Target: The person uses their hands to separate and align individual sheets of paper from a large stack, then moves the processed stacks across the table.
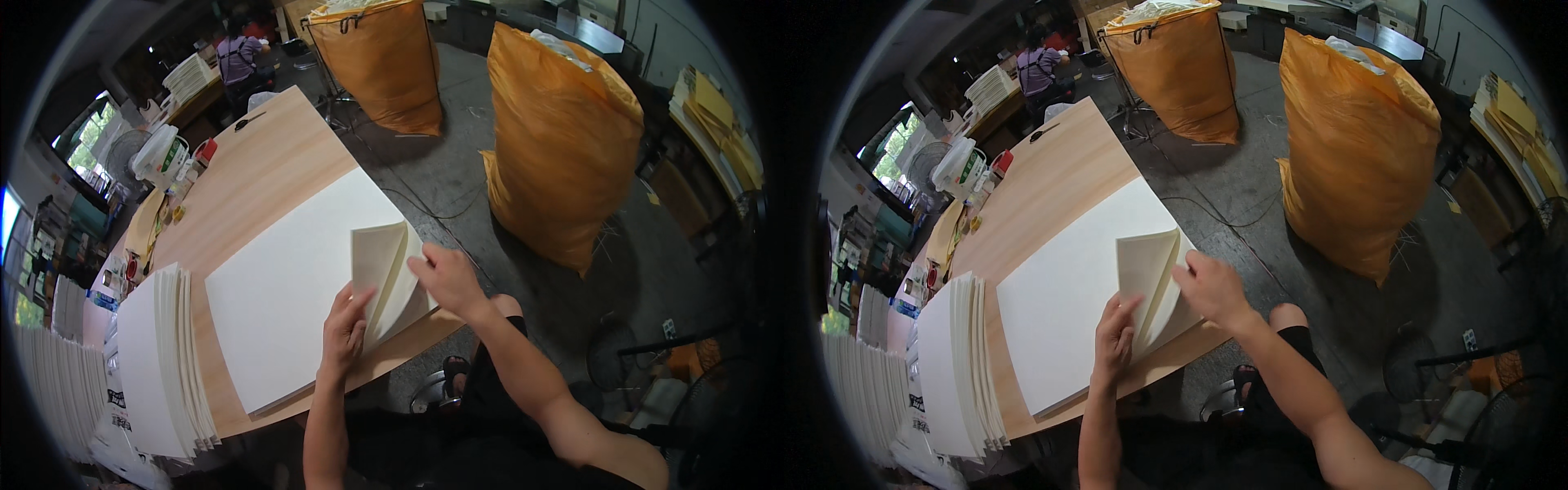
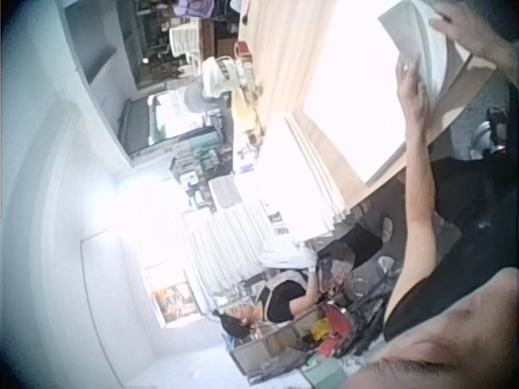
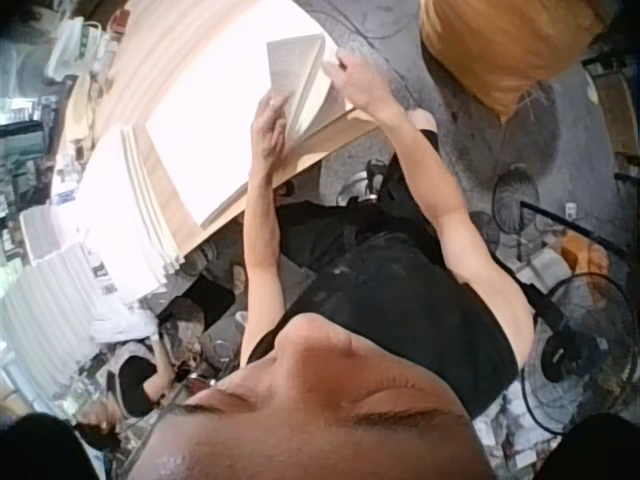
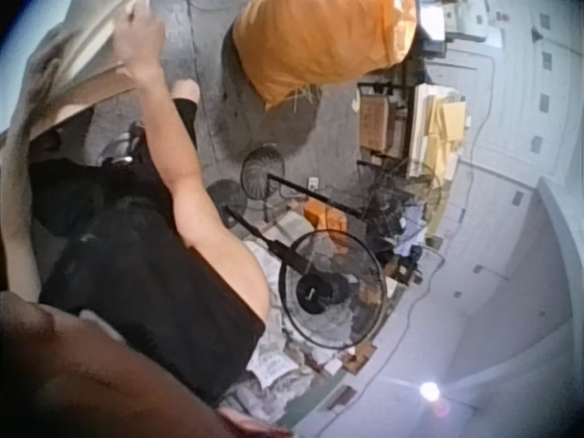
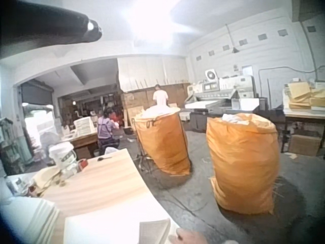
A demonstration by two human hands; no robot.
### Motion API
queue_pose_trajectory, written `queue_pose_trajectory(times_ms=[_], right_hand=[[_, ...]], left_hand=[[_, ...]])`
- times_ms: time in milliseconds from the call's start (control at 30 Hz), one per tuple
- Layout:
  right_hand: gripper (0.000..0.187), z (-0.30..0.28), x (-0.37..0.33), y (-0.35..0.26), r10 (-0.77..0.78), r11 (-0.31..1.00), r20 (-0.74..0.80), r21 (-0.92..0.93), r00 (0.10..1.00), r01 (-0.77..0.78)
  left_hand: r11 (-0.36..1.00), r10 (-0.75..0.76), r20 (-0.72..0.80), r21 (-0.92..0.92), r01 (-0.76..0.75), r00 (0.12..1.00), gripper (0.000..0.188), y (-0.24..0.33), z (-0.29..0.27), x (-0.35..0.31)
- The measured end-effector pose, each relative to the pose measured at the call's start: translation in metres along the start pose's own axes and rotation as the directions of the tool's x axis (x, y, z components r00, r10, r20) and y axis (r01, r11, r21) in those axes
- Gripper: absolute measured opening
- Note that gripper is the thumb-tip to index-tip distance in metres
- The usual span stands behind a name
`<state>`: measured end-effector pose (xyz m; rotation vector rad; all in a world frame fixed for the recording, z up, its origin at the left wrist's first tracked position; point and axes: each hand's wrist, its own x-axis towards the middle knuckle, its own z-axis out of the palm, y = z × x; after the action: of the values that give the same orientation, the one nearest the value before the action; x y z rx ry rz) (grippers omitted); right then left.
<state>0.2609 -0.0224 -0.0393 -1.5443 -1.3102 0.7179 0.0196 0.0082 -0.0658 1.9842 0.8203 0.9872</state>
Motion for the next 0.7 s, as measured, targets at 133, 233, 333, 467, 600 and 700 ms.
queue_pose_trajectory(times_ms=[133,233,333,467,600,700], right_hand=[[0.026,-0.009,0.008,-0.011,0.228,0.802,0.287,0.486,0.93,-0.347],[0.029,-0.01,0.006,-0.01,0.219,0.789,0.287,0.511,0.933,-0.342],[0.031,-0.011,0.005,-0.008,0.201,0.829,0.255,0.469,0.946,-0.303],[0.035,-0.011,0.002,-0.016,0.203,0.879,0.224,0.388,0.953,-0.278],[0.035,0.008,-0.006,-0.009,-0.235,0.942,-0.097,-0.268,0.967,0.202],[0.033,-0.004,0.004,-0.004,0.125,0.901,0.133,0.401,0.983,-0.169]], left_hand=[[0.993,0.064,0.048,0.098,-0.069,0.997,0.041,0.007,0.001,-0.001],[0.989,0.101,0.028,0.107,-0.103,0.995,0.055,0.002,0.001,-0.001],[0.998,0.054,0.04,0.04,-0.056,0.998,0.057,-0.001,0.0,-0.002],[0.999,-0.031,0.029,-0.012,0.032,0.999,0.046,0.002,-0.002,-0.004],[0.997,0.082,-0.21,0.031,-0.077,0.974,0.033,0.009,0.01,0.001],[0.994,0.085,-0.003,0.072,-0.084,0.996,0.031,0.004,0.003,0.0]])
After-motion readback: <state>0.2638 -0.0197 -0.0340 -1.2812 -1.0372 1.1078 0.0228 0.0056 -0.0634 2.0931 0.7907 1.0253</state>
